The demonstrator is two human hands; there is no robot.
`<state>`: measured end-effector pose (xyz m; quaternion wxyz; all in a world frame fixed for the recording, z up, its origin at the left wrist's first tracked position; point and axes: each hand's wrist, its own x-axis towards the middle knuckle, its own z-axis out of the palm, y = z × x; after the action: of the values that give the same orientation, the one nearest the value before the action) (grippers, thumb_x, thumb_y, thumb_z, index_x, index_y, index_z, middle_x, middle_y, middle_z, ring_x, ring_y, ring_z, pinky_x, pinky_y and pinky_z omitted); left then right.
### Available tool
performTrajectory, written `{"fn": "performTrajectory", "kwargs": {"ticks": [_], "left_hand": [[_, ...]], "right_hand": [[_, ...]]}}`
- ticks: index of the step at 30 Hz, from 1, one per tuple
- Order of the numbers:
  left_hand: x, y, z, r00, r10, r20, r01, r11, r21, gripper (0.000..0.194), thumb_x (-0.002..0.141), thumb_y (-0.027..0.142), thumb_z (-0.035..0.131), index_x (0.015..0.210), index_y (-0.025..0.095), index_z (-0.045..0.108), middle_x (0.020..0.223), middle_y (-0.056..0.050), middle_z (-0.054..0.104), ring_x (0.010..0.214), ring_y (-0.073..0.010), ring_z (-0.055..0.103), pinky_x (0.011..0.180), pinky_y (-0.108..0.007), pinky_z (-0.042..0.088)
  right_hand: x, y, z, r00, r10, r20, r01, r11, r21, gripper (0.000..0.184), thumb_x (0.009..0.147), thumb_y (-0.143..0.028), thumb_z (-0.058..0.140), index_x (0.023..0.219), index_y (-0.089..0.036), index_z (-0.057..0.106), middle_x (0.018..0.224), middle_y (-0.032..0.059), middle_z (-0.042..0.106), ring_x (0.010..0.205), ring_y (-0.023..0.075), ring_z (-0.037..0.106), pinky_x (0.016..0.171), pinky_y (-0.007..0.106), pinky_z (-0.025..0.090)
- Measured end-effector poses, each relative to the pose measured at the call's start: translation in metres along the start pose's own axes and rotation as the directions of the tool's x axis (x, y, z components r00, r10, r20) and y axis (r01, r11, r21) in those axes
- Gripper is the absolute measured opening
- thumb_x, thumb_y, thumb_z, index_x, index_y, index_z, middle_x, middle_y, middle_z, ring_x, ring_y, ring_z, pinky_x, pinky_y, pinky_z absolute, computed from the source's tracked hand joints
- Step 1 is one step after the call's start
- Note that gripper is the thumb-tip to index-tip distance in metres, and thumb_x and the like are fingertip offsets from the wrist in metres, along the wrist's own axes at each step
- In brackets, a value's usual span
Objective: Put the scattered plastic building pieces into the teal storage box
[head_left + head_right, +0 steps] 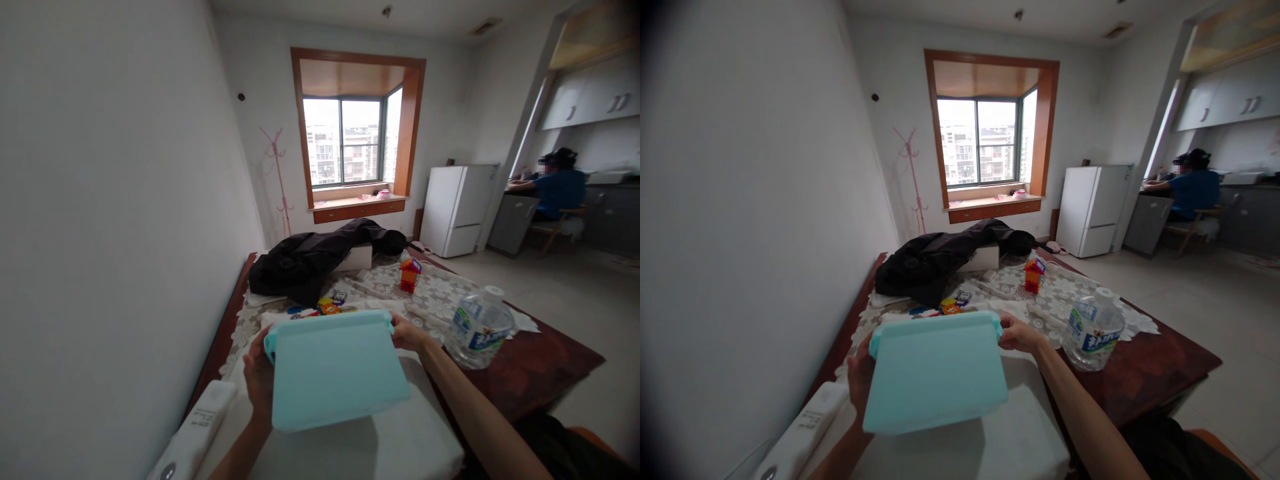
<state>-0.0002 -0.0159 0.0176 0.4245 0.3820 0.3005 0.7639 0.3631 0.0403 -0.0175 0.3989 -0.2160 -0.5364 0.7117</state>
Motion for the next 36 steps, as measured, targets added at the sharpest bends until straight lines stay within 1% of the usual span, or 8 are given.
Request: {"fn": "performTrajectory", "kwargs": {"ticks": [3,6,11,20,24,29,33,36], "left_hand": [[-0.003,0.008,-0.002,0.991,-0.101,0.083,0.1,0.995,0.013,0.059,0.098,0.071,0.051,0.101,0.021,0.081,0.065,-0.002,0.074,0.059,-0.0193,0.064,0.058,-0.029,0.051],[-0.008,0.015,-0.001,0.987,-0.002,0.159,-0.011,0.996,0.084,0.054,0.1,0.06,0.051,0.076,0.02,0.078,0.053,-0.003,0.067,0.056,-0.0189,0.06,0.059,-0.029,0.05],[-0.006,0.013,-0.001,0.956,0.105,0.276,-0.153,0.975,0.162,0.053,0.096,0.06,0.056,0.076,0.019,0.083,0.078,-0.009,0.078,0.081,-0.0259,0.07,0.079,-0.035,0.056],[-0.003,0.005,-0.001,0.943,-0.207,0.262,0.191,0.978,0.083,0.025,0.084,0.043,0.07,0.084,0.02,0.082,0.114,-0.011,0.079,0.114,-0.0324,0.07,0.104,-0.043,0.053],[0.001,0.007,0.004,0.87,-0.375,0.319,0.391,0.92,0.017,0.035,0.069,0.031,0.072,0.101,0.024,0.083,0.127,-0.01,0.078,0.119,-0.0356,0.07,0.105,-0.05,0.054],[-0.003,0.016,0.01,0.758,-0.461,0.462,0.467,0.878,0.109,0.042,0.064,0.028,0.068,0.103,0.022,0.081,0.122,-0.013,0.079,0.118,-0.0398,0.071,0.103,-0.053,0.054],[-0.008,0.021,0.014,0.615,-0.581,0.533,0.577,0.792,0.198,0.042,0.067,0.033,0.065,0.104,0.022,0.081,0.123,-0.014,0.079,0.117,-0.0434,0.072,0.099,-0.057,0.056],[-0.007,0.019,0.012,0.607,-0.585,0.539,0.58,0.789,0.203,0.034,0.071,0.033,0.068,0.101,0.022,0.081,0.12,-0.014,0.081,0.114,-0.0422,0.074,0.097,-0.054,0.057]], "right_hand": [[-0.001,-0.003,-0.002,0.991,-0.007,0.134,0.008,1.0,-0.007,0.051,0.065,-0.053,0.096,0.096,-0.016,0.083,0.073,0.0016,0.074,0.043,0.0042,0.041,0.039,0.016,0.03],[-0.002,-0.007,-0.003,0.962,-0.036,0.271,0.031,0.999,0.025,0.057,0.067,-0.06,0.095,0.105,-0.018,0.085,0.081,0.0062,0.08,0.039,0.004,0.041,0.036,0.016,0.029],[-0.007,-0.007,-0.008,0.96,-0.056,0.275,0.043,0.998,0.054,0.06,0.066,-0.069,0.092,0.098,-0.019,0.085,0.067,0.0054,0.077,0.031,0.005,0.041,0.031,0.016,0.031],[-0.011,0.003,-0.022,0.959,-0.084,0.269,0.086,0.996,0.007,0.063,0.066,-0.078,0.085,0.084,-0.017,0.081,0.054,0.008,0.072,0.028,0.0118,0.05,0.029,0.019,0.033],[-0.007,0.002,-0.012,0.968,-0.248,-0.037,0.249,0.968,0.016,0.061,0.072,-0.083,0.076,0.075,-0.022,0.073,0.038,-0.004,0.051,0.029,0.0084,0.037,0.034,0.02,0.029],[0.017,-0.009,0.016,0.787,-0.395,-0.473,0.284,0.914,-0.291,0.035,0.085,-0.056,0.081,0.09,-0.022,0.077,0.062,-0.0019,0.06,0.051,0.0112,0.043,0.048,0.024,0.036],[0.026,-0.006,0.03,0.789,-0.526,-0.319,0.199,0.709,-0.677,0.038,0.084,-0.049,0.084,0.114,-0.026,0.078,0.109,0.0064,0.074,0.096,0.0244,0.065,0.085,0.037,0.054],[0.023,-0.001,0.036,0.836,-0.536,-0.117,0.248,0.56,-0.791,0.046,0.084,-0.047,0.086,0.124,-0.029,0.074,0.14,0.0098,0.066,0.132,0.0319,0.057,0.116,0.049,0.043]]}}
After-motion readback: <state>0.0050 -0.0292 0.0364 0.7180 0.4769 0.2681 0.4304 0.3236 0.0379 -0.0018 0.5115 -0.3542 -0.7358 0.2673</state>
